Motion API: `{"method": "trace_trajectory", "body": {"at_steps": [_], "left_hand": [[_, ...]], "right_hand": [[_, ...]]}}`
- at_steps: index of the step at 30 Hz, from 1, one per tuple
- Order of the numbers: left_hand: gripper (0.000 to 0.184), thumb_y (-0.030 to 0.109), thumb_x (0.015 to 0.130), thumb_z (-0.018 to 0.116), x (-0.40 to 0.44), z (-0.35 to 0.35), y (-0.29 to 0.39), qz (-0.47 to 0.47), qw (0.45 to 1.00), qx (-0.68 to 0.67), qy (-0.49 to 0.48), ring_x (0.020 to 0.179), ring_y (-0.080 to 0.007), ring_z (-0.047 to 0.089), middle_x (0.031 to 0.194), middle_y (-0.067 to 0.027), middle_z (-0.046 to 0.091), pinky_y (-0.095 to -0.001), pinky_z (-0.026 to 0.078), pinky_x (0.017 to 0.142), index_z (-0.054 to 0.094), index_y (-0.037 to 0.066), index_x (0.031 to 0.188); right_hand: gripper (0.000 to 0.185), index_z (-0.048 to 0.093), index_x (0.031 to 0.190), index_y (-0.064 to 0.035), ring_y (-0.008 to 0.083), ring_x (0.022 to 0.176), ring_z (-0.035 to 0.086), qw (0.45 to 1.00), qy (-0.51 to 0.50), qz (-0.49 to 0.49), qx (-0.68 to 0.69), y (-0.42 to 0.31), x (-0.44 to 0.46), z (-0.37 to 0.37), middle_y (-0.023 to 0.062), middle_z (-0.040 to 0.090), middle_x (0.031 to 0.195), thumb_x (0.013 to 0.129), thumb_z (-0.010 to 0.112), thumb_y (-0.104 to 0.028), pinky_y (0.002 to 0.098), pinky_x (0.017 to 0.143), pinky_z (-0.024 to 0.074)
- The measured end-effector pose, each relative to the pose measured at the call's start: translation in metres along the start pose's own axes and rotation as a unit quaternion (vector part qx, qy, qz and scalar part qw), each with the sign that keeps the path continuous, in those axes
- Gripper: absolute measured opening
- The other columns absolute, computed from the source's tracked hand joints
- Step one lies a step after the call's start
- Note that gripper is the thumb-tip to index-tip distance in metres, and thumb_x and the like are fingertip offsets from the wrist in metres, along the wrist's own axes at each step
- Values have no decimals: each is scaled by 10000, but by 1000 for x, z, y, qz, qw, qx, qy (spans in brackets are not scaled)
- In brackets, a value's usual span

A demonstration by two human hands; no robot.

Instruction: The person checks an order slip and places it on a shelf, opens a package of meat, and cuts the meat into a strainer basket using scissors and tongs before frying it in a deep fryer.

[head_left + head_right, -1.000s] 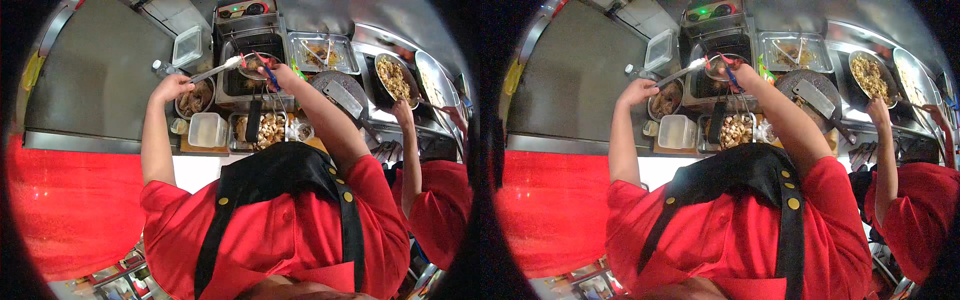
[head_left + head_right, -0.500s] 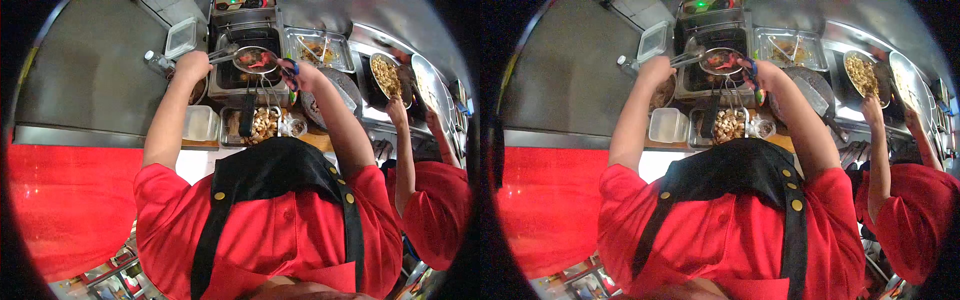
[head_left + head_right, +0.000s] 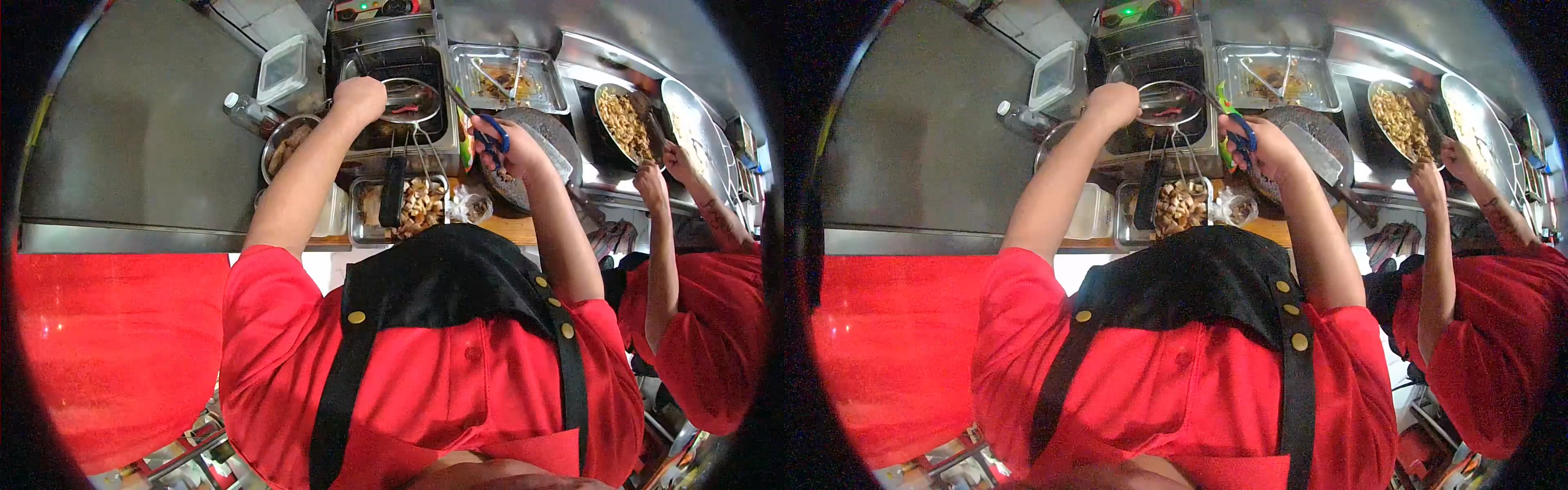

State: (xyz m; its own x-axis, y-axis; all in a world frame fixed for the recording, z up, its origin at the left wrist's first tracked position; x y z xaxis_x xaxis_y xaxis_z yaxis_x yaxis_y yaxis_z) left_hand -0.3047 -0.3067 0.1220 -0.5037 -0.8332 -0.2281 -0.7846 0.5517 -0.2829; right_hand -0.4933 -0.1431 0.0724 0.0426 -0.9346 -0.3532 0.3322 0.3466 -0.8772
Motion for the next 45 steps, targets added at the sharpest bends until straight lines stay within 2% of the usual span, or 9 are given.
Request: {"method": "trace_trajectory", "body": {"at_steps": [6,10,12,15,22,30,35,43,45], "left_hand": [[314,291,729,677,-8,-8,-34,-7,999,-35,27,852,-323,634,924,-190,645,-413,502,743,676,6,860],[348,338,755,668,-10,5,-83,-22,993,-111,-21,861,-341,620,911,-194,640,-418,489,756,668,23,904],[349,347,742,676,-22,2,-80,-20,995,-96,-25,845,-335,618,867,-187,644,-427,476,746,665,29,884],[384,371,782,643,-26,6,-71,-52,995,-41,-81,925,-333,604,973,-185,634,-422,482,786,657,21,941],[404,397,796,622,-13,6,-65,-56,995,-42,-69,917,-337,605,970,-178,637,-416,483,791,660,21,939],[494,434,830,582,42,31,-39,-31,979,-117,-162,630,-289,600,701,-172,621,-406,471,614,644,-53,783],[441,369,792,672,52,34,-47,-49,967,-193,-162,455,-187,521,552,-88,560,-336,413,433,560,7,567],[315,333,820,641,13,49,-99,-71,913,-364,-172,438,-111,474,583,-25,552,-271,372,396,624,28,740],[276,333,845,612,-6,50,-105,-88,852,-488,-167,471,-72,472,630,3,545,-232,369,405,609,57,853]], "right_hand": [[355,560,815,-60,100,443,492,1000,-9,-7,12,2,0,-4,21,549,639,804,647,-403,219,386,347],[345,551,832,-57,101,442,478,1000,-2,2,-15,3,9,4,12,523,634,815,636,-391,222,386,342],[342,548,839,-56,102,441,472,999,0,18,-35,5,13,12,8,512,633,818,633,-386,225,385,340],[340,542,855,-55,104,441,462,999,-13,13,-49,4,17,19,0,496,632,821,631,-381,232,383,336],[344,543,880,-57,104,443,465,999,-7,8,-35,7,14,12,1,504,629,820,628,-386,235,382,335],[328,557,872,-23,128,462,493,1000,-4,9,-17,1,4,7,32,511,632,825,634,-338,258,391,370],[326,562,848,-33,127,466,490,1000,-3,-16,-24,-4,-5,-2,28,505,617,832,624,-353,259,400,367],[323,544,865,-40,131,466,489,1000,-8,-14,-13,4,5,-6,28,506,617,833,624,-351,267,402,374],[333,540,882,-39,131,469,493,1000,-15,-5,-13,3,8,1,28,505,616,831,626,-357,267,404,377]]}}
Point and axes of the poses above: each hand's wrist, its own x-axis towards the middle knuckle, its own z-axis out of the palm, y = z × x, the point moved 4 cm from there along x, towards the middle knuckle
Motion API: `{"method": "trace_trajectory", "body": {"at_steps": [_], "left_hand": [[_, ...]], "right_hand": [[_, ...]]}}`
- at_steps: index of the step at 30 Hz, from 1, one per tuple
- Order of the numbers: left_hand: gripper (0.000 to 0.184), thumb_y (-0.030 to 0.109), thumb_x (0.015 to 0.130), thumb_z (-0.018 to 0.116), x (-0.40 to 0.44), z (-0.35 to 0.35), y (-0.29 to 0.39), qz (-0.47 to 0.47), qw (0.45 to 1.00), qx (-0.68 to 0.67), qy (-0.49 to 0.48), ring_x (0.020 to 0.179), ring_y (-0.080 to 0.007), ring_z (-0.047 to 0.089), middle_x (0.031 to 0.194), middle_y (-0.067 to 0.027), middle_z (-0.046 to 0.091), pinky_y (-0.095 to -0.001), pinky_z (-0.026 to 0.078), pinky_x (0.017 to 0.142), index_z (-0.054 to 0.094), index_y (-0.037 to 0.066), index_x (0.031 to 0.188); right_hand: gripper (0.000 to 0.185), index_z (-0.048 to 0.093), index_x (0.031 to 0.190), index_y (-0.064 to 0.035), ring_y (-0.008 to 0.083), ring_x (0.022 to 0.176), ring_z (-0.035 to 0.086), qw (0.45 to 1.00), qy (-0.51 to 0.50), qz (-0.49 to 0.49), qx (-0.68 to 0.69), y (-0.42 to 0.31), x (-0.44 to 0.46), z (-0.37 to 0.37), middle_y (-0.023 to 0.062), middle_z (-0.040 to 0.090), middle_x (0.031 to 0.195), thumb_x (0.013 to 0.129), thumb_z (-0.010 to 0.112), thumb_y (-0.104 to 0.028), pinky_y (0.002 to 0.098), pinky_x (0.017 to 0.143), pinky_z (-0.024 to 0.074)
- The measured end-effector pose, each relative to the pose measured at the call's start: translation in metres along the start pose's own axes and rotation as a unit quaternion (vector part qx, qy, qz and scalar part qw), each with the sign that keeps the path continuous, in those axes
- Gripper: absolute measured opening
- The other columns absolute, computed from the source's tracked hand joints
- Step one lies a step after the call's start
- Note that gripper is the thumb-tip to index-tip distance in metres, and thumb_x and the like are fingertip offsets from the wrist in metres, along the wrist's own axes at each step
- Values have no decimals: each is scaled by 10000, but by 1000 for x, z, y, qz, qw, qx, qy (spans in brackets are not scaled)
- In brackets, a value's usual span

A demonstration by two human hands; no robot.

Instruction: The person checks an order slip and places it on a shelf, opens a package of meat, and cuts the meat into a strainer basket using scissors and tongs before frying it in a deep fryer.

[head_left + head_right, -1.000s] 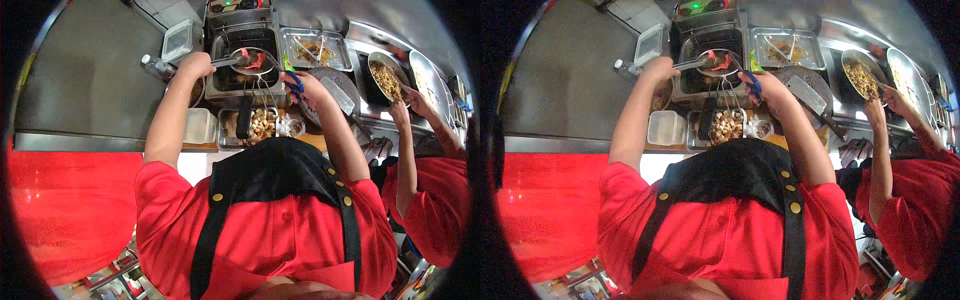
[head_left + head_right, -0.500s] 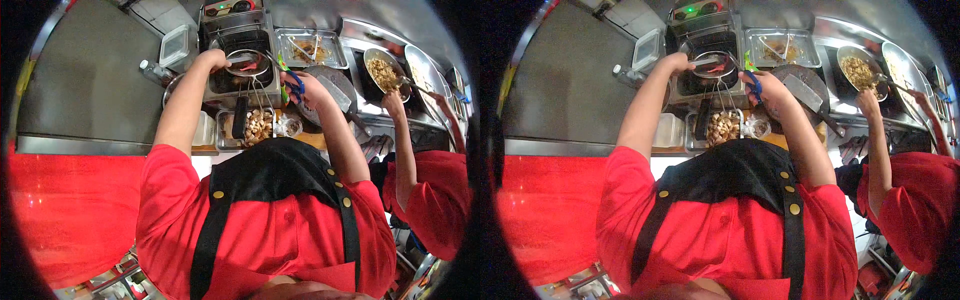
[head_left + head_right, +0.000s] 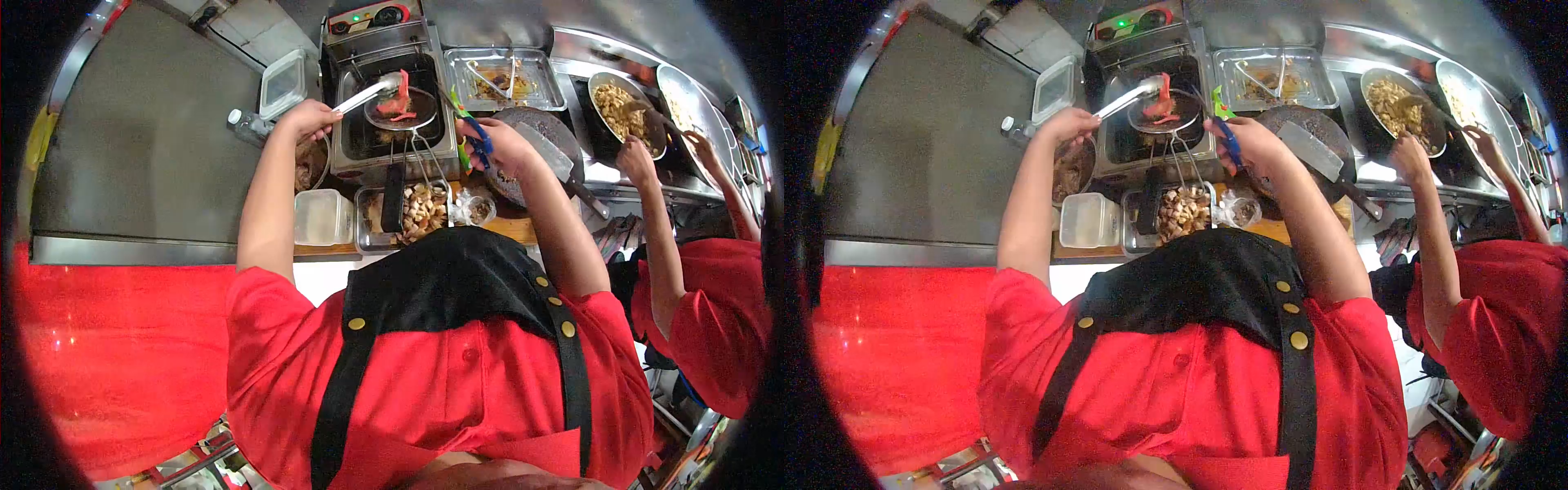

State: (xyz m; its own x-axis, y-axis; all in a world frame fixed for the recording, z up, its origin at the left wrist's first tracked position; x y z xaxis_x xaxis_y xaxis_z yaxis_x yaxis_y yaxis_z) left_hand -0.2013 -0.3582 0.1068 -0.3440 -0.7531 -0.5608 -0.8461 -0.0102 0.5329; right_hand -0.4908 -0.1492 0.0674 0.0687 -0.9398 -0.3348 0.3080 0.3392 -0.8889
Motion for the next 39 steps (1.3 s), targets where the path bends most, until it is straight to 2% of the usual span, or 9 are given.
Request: {"method": "trace_trajectory", "body": {"at_steps": [5,7,10,15,21,23,26,32,39], "left_hand": [[263,333,883,561,-27,6,-19,29,994,-102,13,494,-62,481,643,29,534,-207,378,424,590,75,927],[284,344,882,561,-36,14,-22,60,978,-201,-12,499,-60,485,647,29,539,-197,379,423,591,65,927],[246,309,884,566,-47,28,-22,58,966,-253,-16,517,-56,504,658,38,556,-197,402,434,602,67,910],[263,330,878,571,-57,47,-21,69,956,-286,-9,517,-50,506,664,38,559,-185,398,435,586,72,929],[273,348,872,577,-60,55,-25,64,954,-294,6,520,-52,512,672,41,561,-188,398,445,586,80,924],[279,357,869,579,-62,55,-25,65,955,-289,13,520,-53,511,671,42,560,-188,396,448,588,83,924],[289,374,864,581,-61,53,-32,52,956,-285,42,519,-56,507,672,42,557,-188,392,449,589,90,920],[259,341,877,571,-57,50,-45,52,956,-284,57,513,-57,497,672,34,550,-198,392,446,589,87,927],[216,283,887,560,-77,54,-31,55,966,-240,73,506,-58,495,660,22,555,-205,384,435,600,72,874]], "right_hand": [[404,544,954,-26,121,521,533,991,14,35,-126,-9,18,31,22,538,645,822,631,-397,242,459,411],[511,544,997,-1,124,558,529,982,-4,20,-190,3,49,28,37,544,673,796,638,-461,242,492,405],[749,524,1087,48,141,659,519,926,91,-67,-360,-9,64,32,73,559,748,725,635,-598,268,560,411],[754,532,1079,46,160,708,562,932,81,-94,-340,-20,76,46,118,589,825,722,625,-612,292,592,435],[631,551,1056,27,151,603,576,909,126,-139,-373,-14,94,43,105,589,728,754,658,-517,287,506,459],[587,557,1046,22,121,527,552,930,95,-109,-339,-13,92,46,81,577,669,761,672,-478,267,432,439],[556,600,949,49,159,523,588,940,46,-114,-318,-20,77,53,110,607,637,780,638,-480,308,464,455],[588,590,995,7,122,448,509,955,59,-88,-278,-17,78,59,22,537,588,742,658,-520,276,409,402],[641,564,1050,2,112,461,505,969,8,-55,-242,-15,89,64,25,533,604,726,664,-541,254,401,387]]}}
Point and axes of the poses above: each hand's wrist, its own x-axis towards the middle knuckle, its own z-axis out of the palm, y = z × x, the point moved 4 cm from there along x, towards the middle knuckle
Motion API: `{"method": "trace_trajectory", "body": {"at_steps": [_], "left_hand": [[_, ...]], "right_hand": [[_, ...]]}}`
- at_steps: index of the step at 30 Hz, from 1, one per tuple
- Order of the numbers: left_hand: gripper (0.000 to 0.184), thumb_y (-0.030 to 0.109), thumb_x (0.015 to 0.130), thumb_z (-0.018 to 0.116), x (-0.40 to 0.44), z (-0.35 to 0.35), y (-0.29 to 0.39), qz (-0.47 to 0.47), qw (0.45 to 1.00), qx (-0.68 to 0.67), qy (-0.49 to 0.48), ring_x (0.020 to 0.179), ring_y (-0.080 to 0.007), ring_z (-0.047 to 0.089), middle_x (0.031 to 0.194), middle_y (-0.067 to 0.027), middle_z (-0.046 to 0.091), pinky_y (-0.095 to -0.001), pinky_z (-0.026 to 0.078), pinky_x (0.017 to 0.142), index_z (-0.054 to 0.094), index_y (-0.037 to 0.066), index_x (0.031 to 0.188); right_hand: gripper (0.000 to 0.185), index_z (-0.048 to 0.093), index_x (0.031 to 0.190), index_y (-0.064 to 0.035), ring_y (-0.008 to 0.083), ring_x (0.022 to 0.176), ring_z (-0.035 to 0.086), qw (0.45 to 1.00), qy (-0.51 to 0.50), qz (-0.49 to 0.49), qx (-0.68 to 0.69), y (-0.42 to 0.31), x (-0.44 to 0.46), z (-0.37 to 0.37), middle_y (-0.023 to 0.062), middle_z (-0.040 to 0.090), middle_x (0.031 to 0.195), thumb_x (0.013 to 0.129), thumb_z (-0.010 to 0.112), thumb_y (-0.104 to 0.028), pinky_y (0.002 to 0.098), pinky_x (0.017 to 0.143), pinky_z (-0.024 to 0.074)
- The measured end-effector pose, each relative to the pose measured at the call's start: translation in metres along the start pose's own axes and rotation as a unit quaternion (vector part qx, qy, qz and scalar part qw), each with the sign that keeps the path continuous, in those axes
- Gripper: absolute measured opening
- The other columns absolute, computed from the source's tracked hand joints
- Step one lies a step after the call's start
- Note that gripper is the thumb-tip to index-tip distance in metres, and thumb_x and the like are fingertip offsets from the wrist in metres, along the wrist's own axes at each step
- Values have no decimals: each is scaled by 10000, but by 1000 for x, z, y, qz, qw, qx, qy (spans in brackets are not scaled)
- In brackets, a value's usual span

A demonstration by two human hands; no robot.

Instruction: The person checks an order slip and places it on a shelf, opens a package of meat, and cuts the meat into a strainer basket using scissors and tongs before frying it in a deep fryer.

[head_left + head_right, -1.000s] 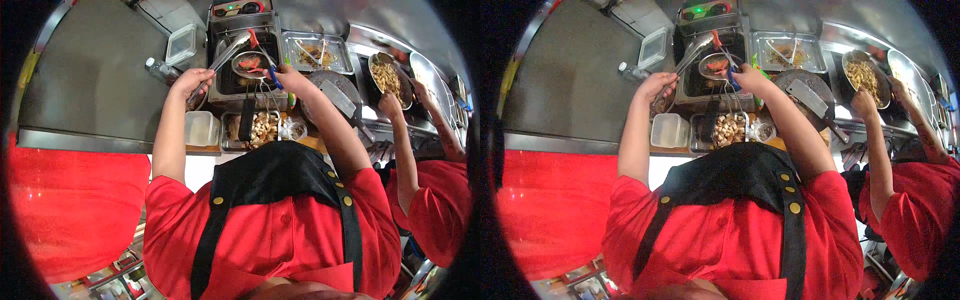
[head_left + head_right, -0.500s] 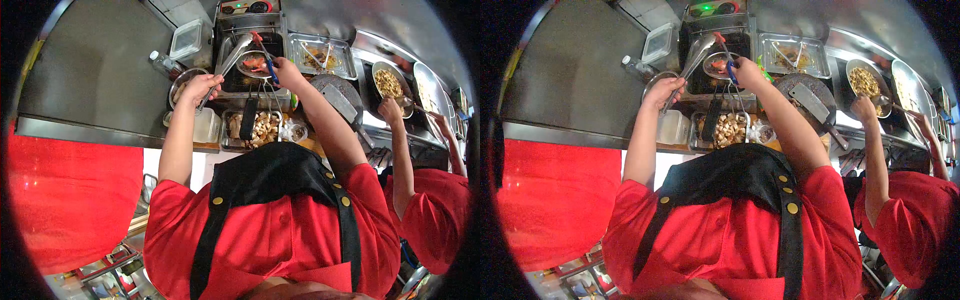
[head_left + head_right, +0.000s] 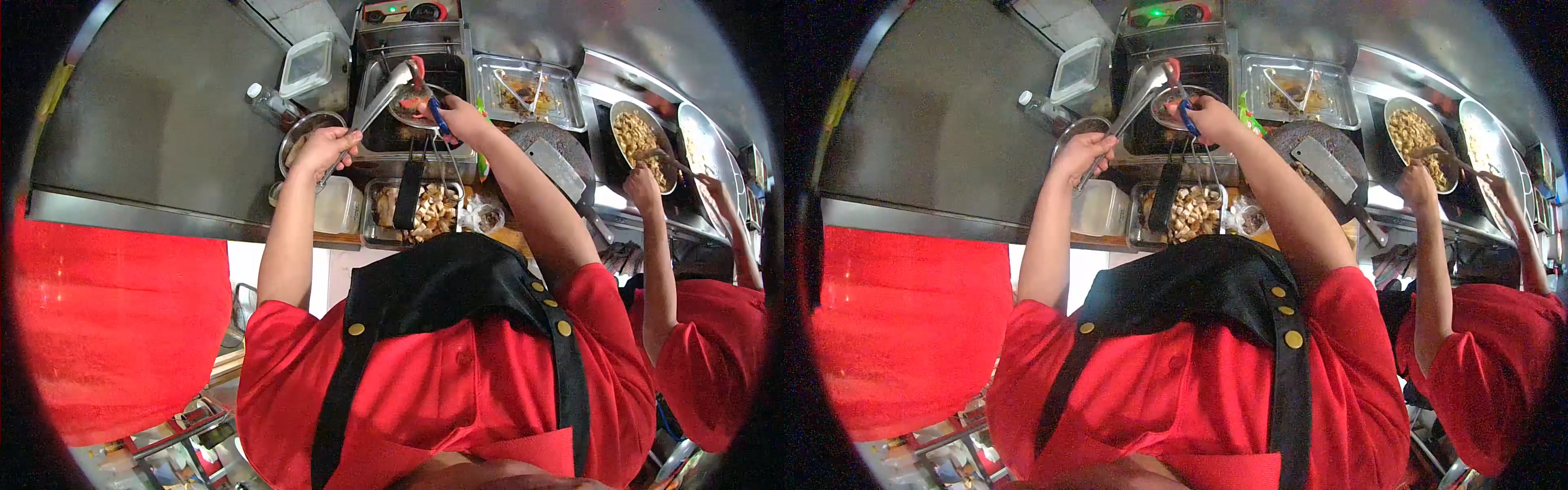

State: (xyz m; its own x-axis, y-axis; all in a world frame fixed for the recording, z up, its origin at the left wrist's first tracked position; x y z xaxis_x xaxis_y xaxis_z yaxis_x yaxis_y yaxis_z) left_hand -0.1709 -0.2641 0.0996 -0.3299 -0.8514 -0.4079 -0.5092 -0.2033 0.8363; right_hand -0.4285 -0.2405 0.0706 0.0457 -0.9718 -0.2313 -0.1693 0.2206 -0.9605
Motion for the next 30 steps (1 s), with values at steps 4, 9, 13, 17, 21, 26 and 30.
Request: {"method": "trace_trajectory", "body": {"at_steps": [4,9,13,17,21,26,30], "left_hand": [[251,319,870,587,1,-3,-2,20,1000,15,-6,511,-66,492,657,10,559,-205,375,433,589,75,812],[263,338,878,570,1,-11,-7,0,1000,-22,-17,521,-66,500,664,11,568,-203,385,441,587,76,862],[276,356,882,558,-4,-7,-6,-13,998,-47,-38,524,-63,517,688,18,584,-196,400,444,587,82,911],[288,363,885,551,-7,-5,-12,-32,996,-68,-49,526,-59,525,701,22,589,-190,406,447,591,82,936],[291,367,881,556,-1,-8,-19,-27,995,-75,-61,525,-55,525,705,29,585,-182,405,451,596,89,959],[296,372,881,554,-3,-12,-17,-15,995,-74,-60,530,-55,524,717,26,582,-178,407,451,597,92,968],[314,382,880,552,-2,-13,-22,-21,988,-136,-73,539,-57,523,710,24,573,-176,408,453,594,84,967]], "right_hand": [[590,574,1041,-14,106,466,494,999,15,10,48,4,4,1,20,540,640,745,664,-516,247,411,386],[508,569,1037,-4,114,480,487,977,-66,-7,200,2,0,4,28,552,701,806,634,-452,248,415,379],[522,547,1046,21,122,485,485,981,-50,-25,185,4,5,5,37,535,712,817,623,-442,255,412,380],[558,523,1063,32,130,497,504,983,-22,-18,180,10,9,5,44,531,711,804,636,-450,263,420,397],[572,509,1069,36,132,510,514,986,-11,-22,164,15,12,4,51,534,713,795,648,-447,263,423,402],[560,509,1045,34,129,512,509,973,-55,-62,216,10,5,2,55,540,709,792,653,-445,259,427,403],[546,509,1028,33,125,503,502,981,-43,-37,183,3,-5,-5,50,536,698,798,648,-442,257,429,401]]}}
Point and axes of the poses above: each hand's wrist, its own x-axis towards the middle knuckle, its own z-axis out of the palm, y = z × x, the point moved 4 cm from there along x, towards the middle knuckle
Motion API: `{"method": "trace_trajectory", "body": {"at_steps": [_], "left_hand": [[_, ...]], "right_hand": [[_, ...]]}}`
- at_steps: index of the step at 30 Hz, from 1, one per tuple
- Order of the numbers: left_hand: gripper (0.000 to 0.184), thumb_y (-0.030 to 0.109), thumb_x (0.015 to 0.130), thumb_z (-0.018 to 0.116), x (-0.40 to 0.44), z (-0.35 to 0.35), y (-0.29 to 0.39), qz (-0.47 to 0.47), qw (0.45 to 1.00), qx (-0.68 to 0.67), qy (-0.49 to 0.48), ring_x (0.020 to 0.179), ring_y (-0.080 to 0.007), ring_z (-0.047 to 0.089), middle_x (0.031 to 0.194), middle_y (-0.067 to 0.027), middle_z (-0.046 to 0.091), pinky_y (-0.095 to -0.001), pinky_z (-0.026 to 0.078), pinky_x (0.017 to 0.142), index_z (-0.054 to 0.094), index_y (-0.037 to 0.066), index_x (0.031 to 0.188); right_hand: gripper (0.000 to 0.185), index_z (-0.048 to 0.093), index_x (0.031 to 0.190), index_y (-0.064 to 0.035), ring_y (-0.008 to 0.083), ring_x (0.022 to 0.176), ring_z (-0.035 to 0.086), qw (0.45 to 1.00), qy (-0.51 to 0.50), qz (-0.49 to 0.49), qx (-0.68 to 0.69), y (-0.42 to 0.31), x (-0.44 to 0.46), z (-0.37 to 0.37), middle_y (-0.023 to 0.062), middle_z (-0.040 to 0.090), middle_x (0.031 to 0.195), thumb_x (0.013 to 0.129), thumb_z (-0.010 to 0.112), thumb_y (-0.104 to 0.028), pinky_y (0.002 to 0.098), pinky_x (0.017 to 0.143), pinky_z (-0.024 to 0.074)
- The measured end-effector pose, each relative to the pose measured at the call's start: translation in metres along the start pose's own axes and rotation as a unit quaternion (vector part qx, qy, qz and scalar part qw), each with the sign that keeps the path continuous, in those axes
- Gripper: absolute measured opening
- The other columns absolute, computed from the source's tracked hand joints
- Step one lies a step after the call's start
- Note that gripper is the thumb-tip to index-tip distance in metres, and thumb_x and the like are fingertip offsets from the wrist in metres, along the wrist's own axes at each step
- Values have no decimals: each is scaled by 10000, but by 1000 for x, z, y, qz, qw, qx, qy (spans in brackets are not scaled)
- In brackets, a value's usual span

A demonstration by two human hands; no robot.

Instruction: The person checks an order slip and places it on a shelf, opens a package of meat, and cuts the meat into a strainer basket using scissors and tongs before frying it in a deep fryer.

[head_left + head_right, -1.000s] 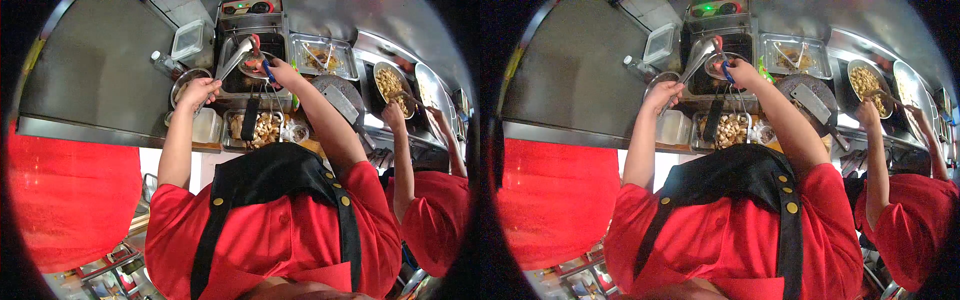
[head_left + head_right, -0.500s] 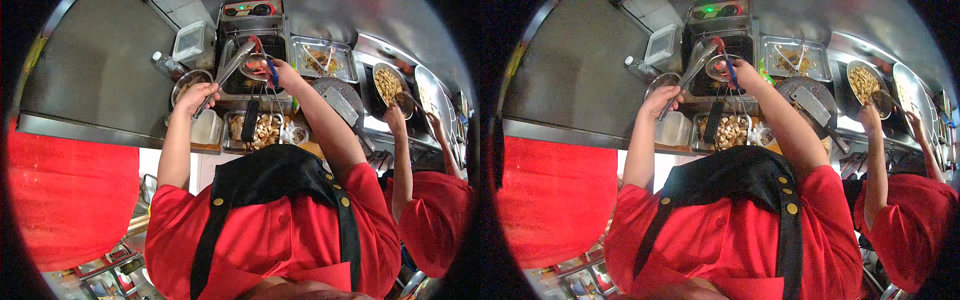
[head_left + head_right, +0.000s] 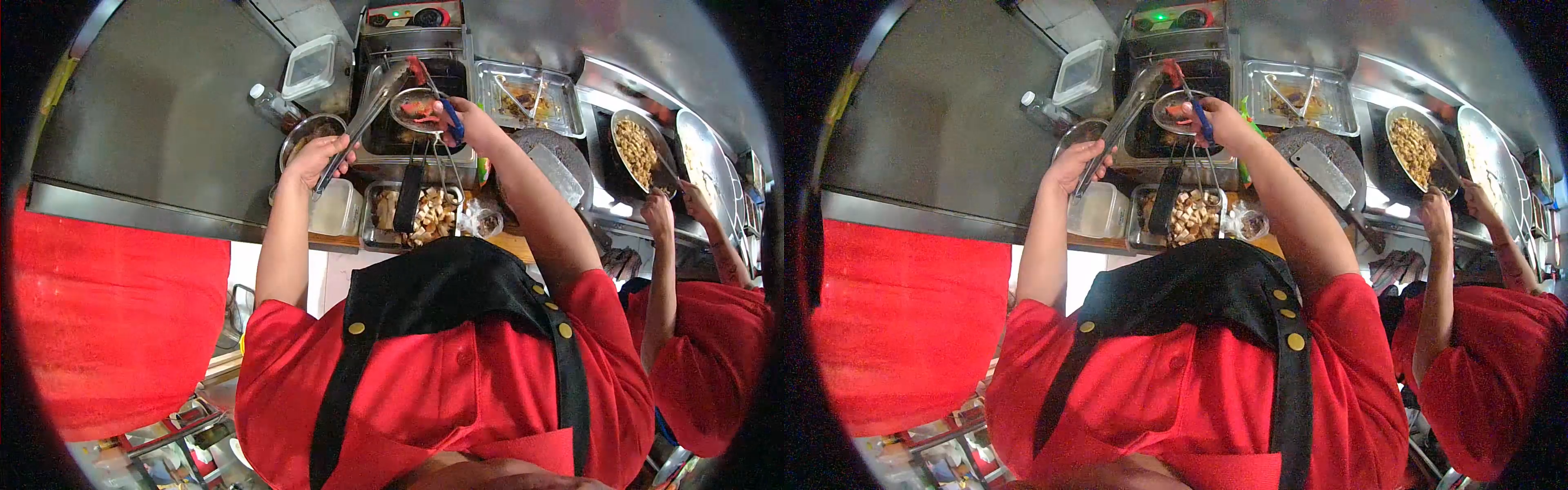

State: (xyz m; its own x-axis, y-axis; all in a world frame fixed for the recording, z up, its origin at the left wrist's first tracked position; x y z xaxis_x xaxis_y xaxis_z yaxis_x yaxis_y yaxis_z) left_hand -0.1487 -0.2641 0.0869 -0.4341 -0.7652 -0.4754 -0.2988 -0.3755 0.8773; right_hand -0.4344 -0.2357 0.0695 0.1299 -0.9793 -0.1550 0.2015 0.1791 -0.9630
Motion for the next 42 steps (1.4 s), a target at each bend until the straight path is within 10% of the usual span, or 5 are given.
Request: {"method": "trace_trajectory", "body": {"at_steps": [17,24,30,34,42], "left_hand": [[275,338,862,597,15,-9,-10,15,999,-48,15,512,-57,477,647,32,530,-190,384,444,592,70,922],[246,307,873,574,7,-7,4,0,977,170,132,487,-67,488,626,10,541,-216,395,442,612,65,854],[373,366,805,600,6,22,50,77,777,599,175,849,-372,598,869,-211,630,-444,457,753,641,8,902],[313,309,776,616,34,58,61,57,701,695,146,816,-349,627,876,-186,646,-441,493,713,660,14,869],[217,216,774,615,75,73,80,93,663,714,208,835,-337,636,903,-184,649,-432,508,735,678,26,858]], "right_hand": [[540,540,934,-10,149,478,500,998,-3,38,52,11,3,4,35,485,629,803,589,-531,278,417,393],[466,531,817,-27,123,481,499,986,118,60,-102,1,-14,-31,10,503,625,780,656,-474,250,412,366],[537,610,839,79,169,487,570,938,119,56,-322,-44,-52,-36,101,566,573,737,696,-440,309,460,430],[614,586,938,90,348,632,636,832,180,-57,-521,-60,-59,-44,201,634,701,674,730,-445,367,626,500],[559,535,951,33,137,425,518,894,215,-33,-392,-54,-92,-82,66,530,526,686,759,-406,286,392,393]]}}
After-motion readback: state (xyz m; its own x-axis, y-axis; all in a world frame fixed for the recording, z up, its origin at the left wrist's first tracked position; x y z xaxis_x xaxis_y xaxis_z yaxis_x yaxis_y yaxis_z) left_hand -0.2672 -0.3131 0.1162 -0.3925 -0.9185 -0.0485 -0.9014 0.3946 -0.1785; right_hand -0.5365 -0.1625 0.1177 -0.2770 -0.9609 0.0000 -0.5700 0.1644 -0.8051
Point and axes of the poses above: each hand's wrist, its own x-axis towards the middle knuckle, its own z-axis out of the palm, y = z × x, the point moved 4 cm from there along x, towards the middle knuckle
